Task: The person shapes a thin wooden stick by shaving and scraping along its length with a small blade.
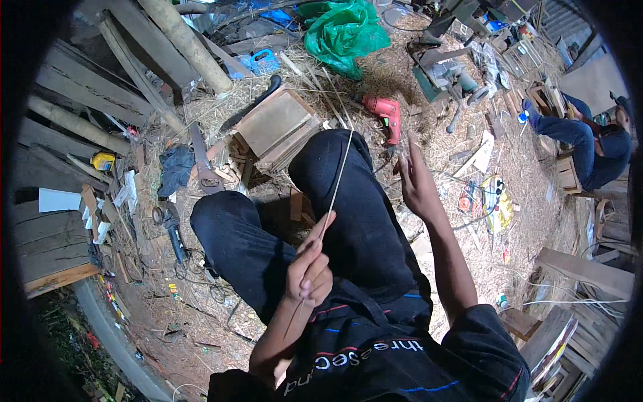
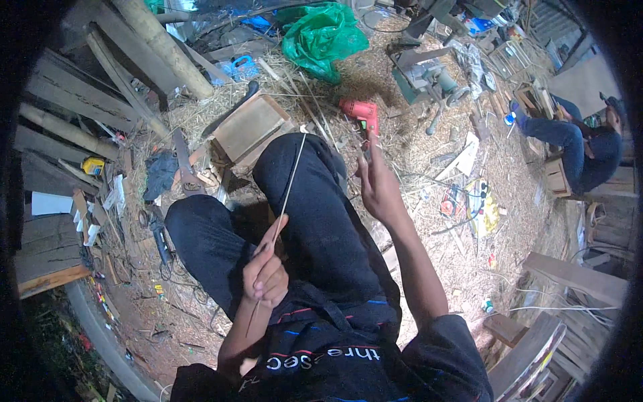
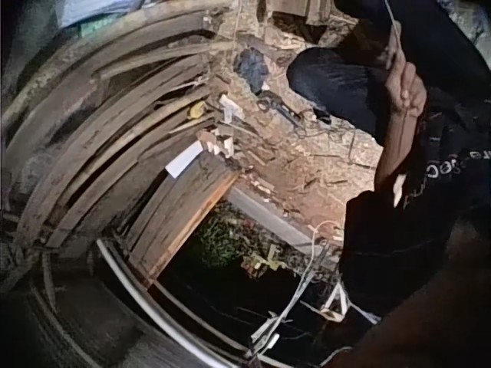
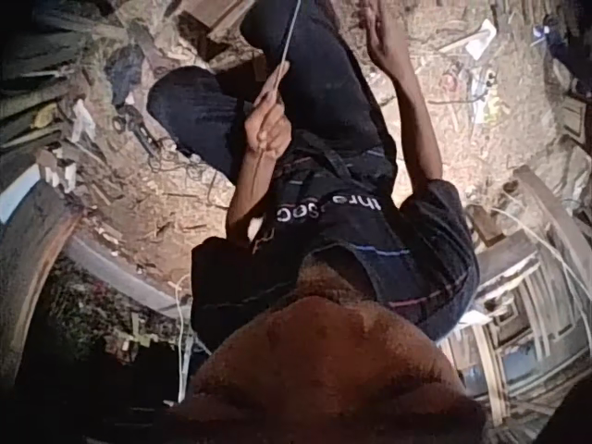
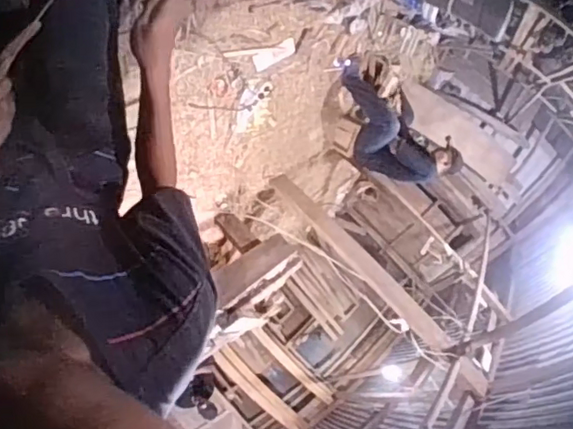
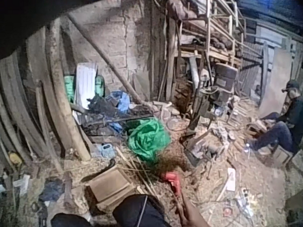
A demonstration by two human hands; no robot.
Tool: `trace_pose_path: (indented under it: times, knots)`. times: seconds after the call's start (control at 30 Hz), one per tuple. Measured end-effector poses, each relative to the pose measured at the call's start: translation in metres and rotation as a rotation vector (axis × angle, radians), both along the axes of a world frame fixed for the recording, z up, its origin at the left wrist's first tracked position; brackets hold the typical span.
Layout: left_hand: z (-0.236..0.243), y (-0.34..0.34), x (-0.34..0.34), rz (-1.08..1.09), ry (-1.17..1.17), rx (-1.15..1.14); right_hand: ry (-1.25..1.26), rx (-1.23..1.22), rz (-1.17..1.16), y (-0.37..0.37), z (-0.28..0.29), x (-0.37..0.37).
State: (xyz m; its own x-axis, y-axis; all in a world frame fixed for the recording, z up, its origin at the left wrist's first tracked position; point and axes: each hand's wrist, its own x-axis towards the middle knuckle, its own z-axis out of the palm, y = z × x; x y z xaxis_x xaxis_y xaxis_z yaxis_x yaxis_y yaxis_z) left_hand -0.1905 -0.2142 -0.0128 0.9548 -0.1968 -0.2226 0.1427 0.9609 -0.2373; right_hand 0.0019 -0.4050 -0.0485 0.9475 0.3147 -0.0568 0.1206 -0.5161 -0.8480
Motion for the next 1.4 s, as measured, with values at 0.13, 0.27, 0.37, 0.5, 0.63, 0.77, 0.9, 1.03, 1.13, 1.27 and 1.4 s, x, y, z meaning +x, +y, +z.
trace_pose_path:
  times: [0.13,0.27,0.37,0.5,0.63,0.77,0.9,1.03,1.13,1.27,1.4]
  knots:
    - [-0.001,0.001,0.023,-0.032,0.02,0.227,-0.271,-0.086,0.408,0.001,0.04,-0.019]
    - [0.003,0.001,0.033,-0.058,0.081,0.293,-0.24,-0.399,0.705,0.009,0.055,-0.031]
    - [0.008,0.002,0.037,-0.088,0.139,0.401,-0.271,-0.433,0.741,0.011,0.056,-0.025]
    - [0.012,-0.001,0.04,-0.132,0.27,0.606,-0.291,-0.474,0.835,0.009,0.059,-0.021]
    - [0.015,-0.004,0.043,-0.149,0.28,0.713,-0.25,-0.452,0.84,0.011,0.059,-0.021]
    - [0.019,-0.005,0.044,-0.158,0.254,0.789,-0.269,-0.464,0.777,0.011,0.055,-0.021]
    - [0.023,-0.002,0.046,-0.183,0.225,0.797,-0.278,-0.427,0.705,0.013,0.05,-0.022]
    - [0.024,-0.003,0.042,-0.18,0.232,0.807,-0.317,-0.506,0.532,0.012,0.046,-0.022]
    - [0.023,-0.005,0.034,-0.183,0.214,0.915,-0.382,-0.44,0.332,0.001,0.034,0.0]
    - [0.02,-0.009,0.035,-0.175,0.308,0.878,-0.224,-0.317,0.686,0.005,0.053,-0.025]
    - [0.027,-0.012,0.05,-0.163,0.301,0.849,-0.289,-0.457,0.759,0.009,0.052,-0.034]
